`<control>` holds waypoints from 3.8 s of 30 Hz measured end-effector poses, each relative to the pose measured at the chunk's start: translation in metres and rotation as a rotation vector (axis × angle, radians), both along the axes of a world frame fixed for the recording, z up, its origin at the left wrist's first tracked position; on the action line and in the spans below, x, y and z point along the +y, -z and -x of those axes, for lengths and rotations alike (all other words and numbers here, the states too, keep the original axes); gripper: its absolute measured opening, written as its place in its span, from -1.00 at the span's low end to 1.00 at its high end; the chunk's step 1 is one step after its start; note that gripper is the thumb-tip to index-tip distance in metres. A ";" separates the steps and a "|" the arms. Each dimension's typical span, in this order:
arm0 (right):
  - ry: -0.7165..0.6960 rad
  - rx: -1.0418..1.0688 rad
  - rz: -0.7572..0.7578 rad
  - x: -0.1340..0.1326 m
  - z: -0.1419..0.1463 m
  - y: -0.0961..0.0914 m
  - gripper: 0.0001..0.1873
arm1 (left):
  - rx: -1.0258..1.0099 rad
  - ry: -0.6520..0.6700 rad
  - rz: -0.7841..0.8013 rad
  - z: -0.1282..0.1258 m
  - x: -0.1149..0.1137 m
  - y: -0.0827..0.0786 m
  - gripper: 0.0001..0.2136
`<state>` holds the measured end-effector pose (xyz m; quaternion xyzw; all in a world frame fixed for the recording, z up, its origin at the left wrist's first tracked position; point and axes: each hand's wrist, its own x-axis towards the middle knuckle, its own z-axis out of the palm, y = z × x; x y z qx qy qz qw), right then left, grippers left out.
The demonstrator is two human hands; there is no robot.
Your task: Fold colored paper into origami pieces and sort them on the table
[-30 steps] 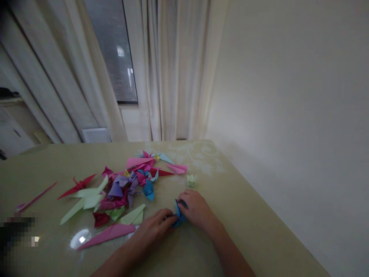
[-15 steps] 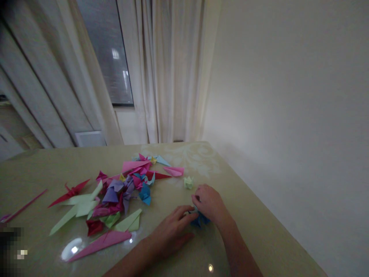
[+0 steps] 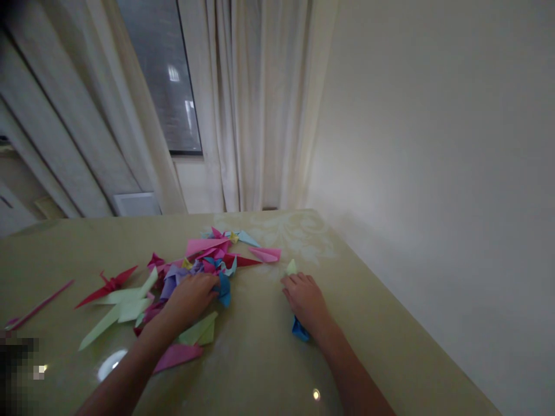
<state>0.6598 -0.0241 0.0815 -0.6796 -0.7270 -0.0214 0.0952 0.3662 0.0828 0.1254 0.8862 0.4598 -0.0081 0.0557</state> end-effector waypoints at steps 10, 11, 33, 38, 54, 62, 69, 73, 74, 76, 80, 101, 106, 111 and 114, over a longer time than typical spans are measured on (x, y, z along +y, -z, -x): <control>-0.226 0.272 -0.068 -0.015 0.033 -0.010 -0.75 | -0.195 0.224 0.184 -0.010 -0.014 -0.017 -0.87; -0.230 0.320 -0.111 -0.016 0.036 -0.011 -0.74 | -0.193 0.244 0.234 -0.011 -0.016 -0.014 -0.86; 0.011 0.113 0.149 -0.013 0.033 -0.015 -0.81 | -0.183 0.343 0.319 -0.018 -0.017 0.014 -0.87; 0.028 0.141 0.175 -0.014 0.035 -0.017 -0.76 | -0.197 0.317 0.283 -0.020 -0.019 0.010 -0.87; 0.003 0.108 0.164 -0.016 0.035 -0.013 -0.85 | -0.382 0.273 0.246 -0.040 -0.021 0.034 -0.73; 0.090 0.007 0.131 -0.016 0.035 -0.016 -0.91 | -0.461 -0.003 -0.067 0.002 0.009 0.003 -0.78; 0.096 0.016 0.005 -0.013 0.047 -0.009 -0.69 | -0.105 -0.054 -0.074 0.014 0.019 0.027 -0.61; -0.086 0.016 -0.100 -0.016 0.059 0.003 -0.51 | -0.122 -0.051 -0.049 0.009 0.020 0.036 -0.70; -0.126 -0.002 -0.117 -0.016 0.062 0.007 -0.53 | -0.129 -0.059 -0.044 0.009 0.021 0.036 -0.72; -0.159 -0.040 -0.139 -0.015 0.064 0.013 -0.71 | -0.154 -0.071 -0.037 0.011 0.025 0.035 -0.74; -0.125 -0.090 -0.157 -0.012 0.058 0.018 -0.84 | -0.256 -0.074 -0.035 0.020 0.033 0.031 -0.77; -0.241 0.716 -0.314 -0.019 0.045 -0.015 -0.80 | -0.715 0.287 0.198 -0.046 -0.038 0.006 -0.90; -0.203 0.751 -0.393 -0.014 0.036 -0.016 -0.85 | -0.678 0.241 0.119 -0.040 -0.024 0.021 -0.82; 0.138 0.791 -0.670 -0.007 -0.006 -0.020 -0.73 | -0.446 0.072 -0.069 -0.015 0.013 0.056 -0.72; 0.312 0.723 -0.665 -0.005 -0.038 -0.012 -0.63 | -0.408 0.106 -0.026 -0.011 0.021 0.066 -0.70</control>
